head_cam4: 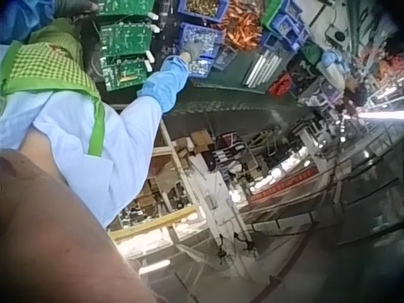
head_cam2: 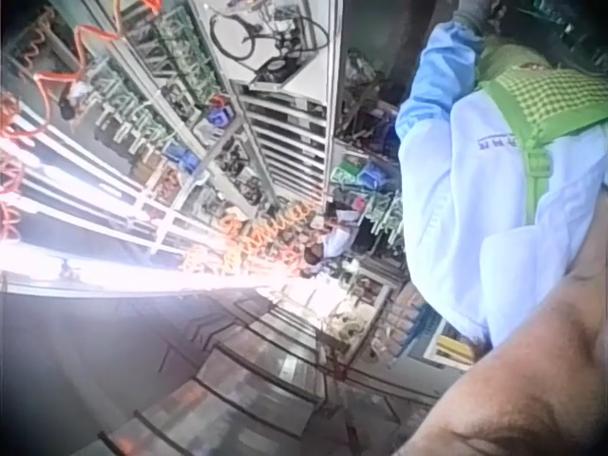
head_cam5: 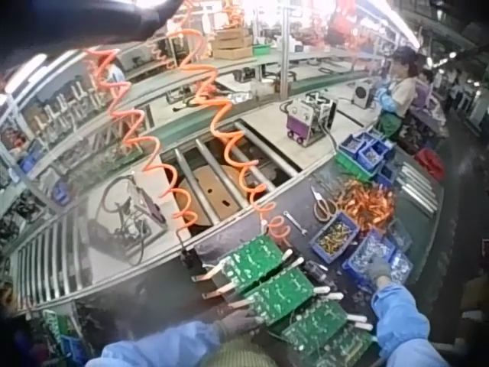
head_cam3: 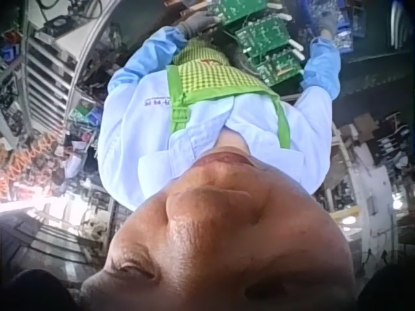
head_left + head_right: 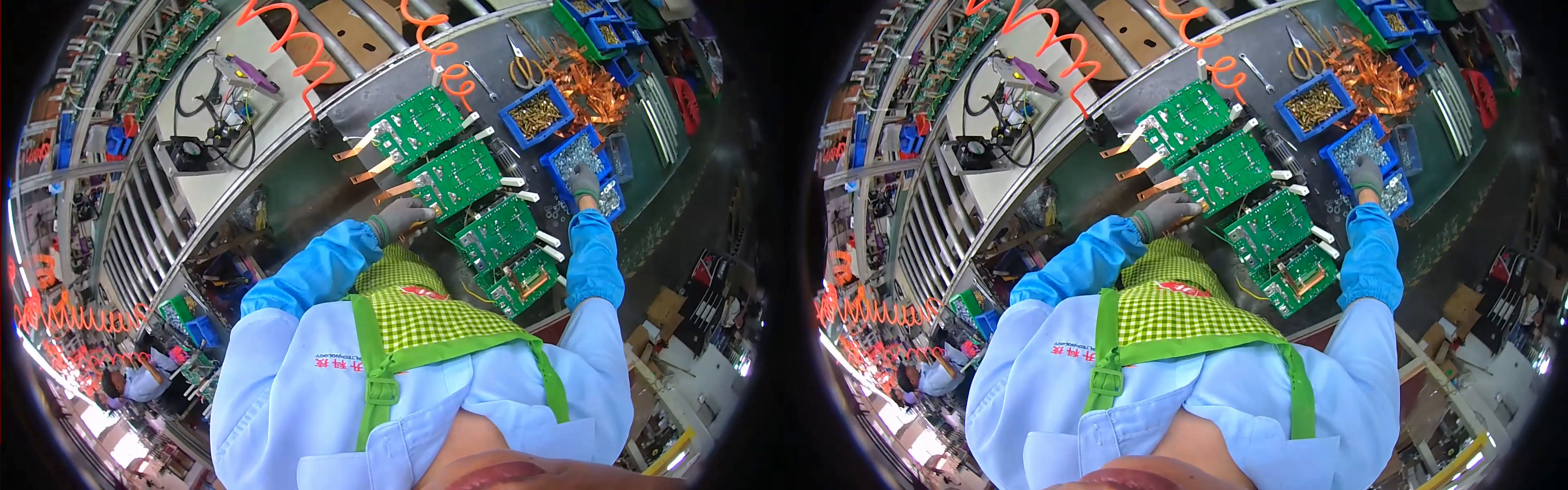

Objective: Assembling electronic components and copper strips onto circuit boards on a factory line.

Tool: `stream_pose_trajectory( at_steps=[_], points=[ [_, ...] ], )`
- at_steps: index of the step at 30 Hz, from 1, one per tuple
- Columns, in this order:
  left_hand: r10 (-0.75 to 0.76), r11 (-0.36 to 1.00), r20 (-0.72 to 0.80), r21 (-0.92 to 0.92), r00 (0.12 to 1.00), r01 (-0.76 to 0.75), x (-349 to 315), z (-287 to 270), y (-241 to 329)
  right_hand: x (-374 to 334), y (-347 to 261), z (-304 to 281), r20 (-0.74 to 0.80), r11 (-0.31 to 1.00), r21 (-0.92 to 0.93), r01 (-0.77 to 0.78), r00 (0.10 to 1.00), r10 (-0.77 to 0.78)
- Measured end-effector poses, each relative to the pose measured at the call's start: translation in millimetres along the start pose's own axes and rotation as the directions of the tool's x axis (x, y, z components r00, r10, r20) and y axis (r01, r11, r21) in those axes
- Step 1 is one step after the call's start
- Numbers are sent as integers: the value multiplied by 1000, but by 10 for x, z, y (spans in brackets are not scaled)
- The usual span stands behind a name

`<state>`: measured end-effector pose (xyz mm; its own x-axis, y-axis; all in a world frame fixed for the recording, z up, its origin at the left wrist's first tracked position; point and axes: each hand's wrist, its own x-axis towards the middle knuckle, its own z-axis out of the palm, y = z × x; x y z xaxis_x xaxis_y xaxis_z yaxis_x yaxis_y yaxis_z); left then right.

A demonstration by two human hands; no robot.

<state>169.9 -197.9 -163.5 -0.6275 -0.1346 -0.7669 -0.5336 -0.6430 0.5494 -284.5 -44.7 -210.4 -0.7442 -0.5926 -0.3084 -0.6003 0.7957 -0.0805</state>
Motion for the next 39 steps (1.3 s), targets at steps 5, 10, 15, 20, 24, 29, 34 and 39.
stream_pose_trajectory(
  at_steps=[5,10,15,20,24,29,34,39],
  points=[
    [-35,999,-19,-17,999,35,-164,61,136,-24,-195,44,77,989,-140,-42,996,54],
    [124,992,-35,15,992,-124,-16,7,-72,-53,-242,-5,26,994,-109,12,1000,-9],
    [24,997,-47,68,999,-21,-111,104,78,-100,54,-78,-75,1000,23,14,997,-12],
    [3,997,62,79,998,-8,-49,-87,15,-706,-493,-1078,-420,800,509,317,903,-90],
    [20,1000,154,-23,988,-17,-52,-149,16,-1828,-1447,-1406,-435,515,687,513,858,-273],
    [90,995,200,30,976,-98,73,-141,20,-2609,-2321,-473,-80,565,761,320,910,-408],
    [8,1000,152,-2,988,-7,23,-141,60,-2535,-2456,-1,-20,666,701,256,940,-340],
    [35,999,152,-19,988,-33,-71,-70,114,-2485,-2497,109,-1,743,642,189,969,-245]
  ],
)
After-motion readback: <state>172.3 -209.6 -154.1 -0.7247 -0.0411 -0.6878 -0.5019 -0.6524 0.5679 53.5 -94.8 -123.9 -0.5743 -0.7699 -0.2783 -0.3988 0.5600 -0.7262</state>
